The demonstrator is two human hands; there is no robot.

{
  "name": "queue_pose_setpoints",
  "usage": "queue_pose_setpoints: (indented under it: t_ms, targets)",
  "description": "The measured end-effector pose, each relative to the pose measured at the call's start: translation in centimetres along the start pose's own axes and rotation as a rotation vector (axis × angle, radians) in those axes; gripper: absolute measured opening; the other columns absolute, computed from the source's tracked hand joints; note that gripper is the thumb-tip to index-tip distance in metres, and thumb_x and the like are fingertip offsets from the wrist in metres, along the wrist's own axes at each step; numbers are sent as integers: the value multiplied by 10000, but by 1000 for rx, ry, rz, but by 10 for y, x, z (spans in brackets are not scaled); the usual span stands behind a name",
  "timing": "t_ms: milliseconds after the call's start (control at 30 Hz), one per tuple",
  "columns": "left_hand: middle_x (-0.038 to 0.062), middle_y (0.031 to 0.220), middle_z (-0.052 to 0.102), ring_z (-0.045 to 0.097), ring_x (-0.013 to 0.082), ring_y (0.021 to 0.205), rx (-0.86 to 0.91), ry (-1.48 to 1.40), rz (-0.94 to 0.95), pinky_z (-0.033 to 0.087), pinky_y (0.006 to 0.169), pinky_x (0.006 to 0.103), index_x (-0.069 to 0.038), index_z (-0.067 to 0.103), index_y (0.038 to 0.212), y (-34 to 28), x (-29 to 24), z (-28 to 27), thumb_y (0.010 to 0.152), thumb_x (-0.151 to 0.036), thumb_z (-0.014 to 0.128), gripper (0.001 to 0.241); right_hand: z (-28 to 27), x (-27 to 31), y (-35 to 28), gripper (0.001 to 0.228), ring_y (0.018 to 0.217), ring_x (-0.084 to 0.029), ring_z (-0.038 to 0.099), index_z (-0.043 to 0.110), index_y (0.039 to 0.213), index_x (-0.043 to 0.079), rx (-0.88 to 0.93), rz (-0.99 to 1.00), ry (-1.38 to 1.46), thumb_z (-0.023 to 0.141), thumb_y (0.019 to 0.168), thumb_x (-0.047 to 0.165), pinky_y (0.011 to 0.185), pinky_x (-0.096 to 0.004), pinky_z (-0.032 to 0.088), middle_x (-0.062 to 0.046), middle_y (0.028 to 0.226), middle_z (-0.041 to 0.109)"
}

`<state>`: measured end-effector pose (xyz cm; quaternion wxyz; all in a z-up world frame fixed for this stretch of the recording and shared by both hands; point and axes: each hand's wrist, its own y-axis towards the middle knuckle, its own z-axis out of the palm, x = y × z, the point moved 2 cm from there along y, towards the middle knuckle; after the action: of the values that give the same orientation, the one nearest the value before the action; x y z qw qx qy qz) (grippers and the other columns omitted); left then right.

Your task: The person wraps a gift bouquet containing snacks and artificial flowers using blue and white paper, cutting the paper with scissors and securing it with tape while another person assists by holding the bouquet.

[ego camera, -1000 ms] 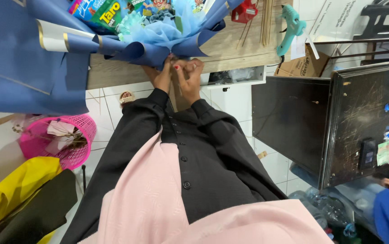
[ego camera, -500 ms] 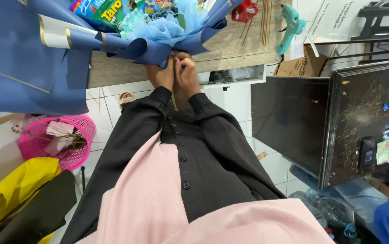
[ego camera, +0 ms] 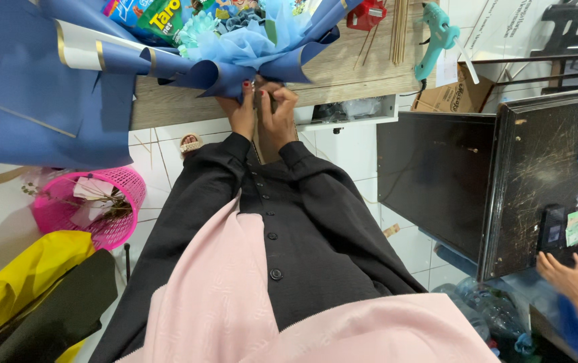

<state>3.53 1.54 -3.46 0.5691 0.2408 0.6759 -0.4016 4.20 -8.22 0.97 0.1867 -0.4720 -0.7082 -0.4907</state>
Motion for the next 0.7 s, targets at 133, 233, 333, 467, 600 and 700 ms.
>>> queue_pose_setpoints:
  t_ms: [133,233,333,467,600,700]
  targets:
    - [256,1717,291,319,389,1613,32,109,-27,237,1372,549,-32,178,1702,2,7,-5,1073,-604,776,1040,-3,9,-13,255,1084,-191,711,362,1145,135,-118,250,233,610,1116,184,947,-351,530,-48,1131,691]
    - [224,1682,304,322,327,1595,-15,111,20,215,1360,528,-57,176,1701,4,13,-1,1063,-510,851,1033,-5,11,-10,366,925,-88,692,337,1154,164,-187,328,190,683,1077,252,775,-250,441,23,1009,785]
    - [249,1688,270,289,357,1600,7,26,25,174,1365,565,-51,142,1701,-2,10,-1,1086,-503,829,1027,4,26,-7,498,751,-152,689,344,1250,166,-193,513,154,756,1035,342,698,-295,516,-38,917,755]
    - [228,1711,260,269,349,1621,19,34,26,163,1374,539,-64,142,1711,-1,7,-2,1083,-523,829,1038,4,28,2,530,713,-126,724,411,1223,215,-166,619,54,821,962,427,671,-259,525,20,827,776]
    - [259,1721,201,208,386,1639,15,47,13,124,1385,563,-38,105,1711,0,5,-2,1101,-534,796,1047,4,31,8,485,728,-242,748,426,1188,202,-174,690,0,799,971,425,696,-369,562,-44,849,795]
    - [269,1718,183,200,393,1636,14,36,31,112,1384,574,-33,90,1713,0,3,0,1100,-520,809,1062,8,31,10,447,737,-279,740,418,1159,213,-190,724,-20,785,961,373,726,-412,575,-50,833,787]
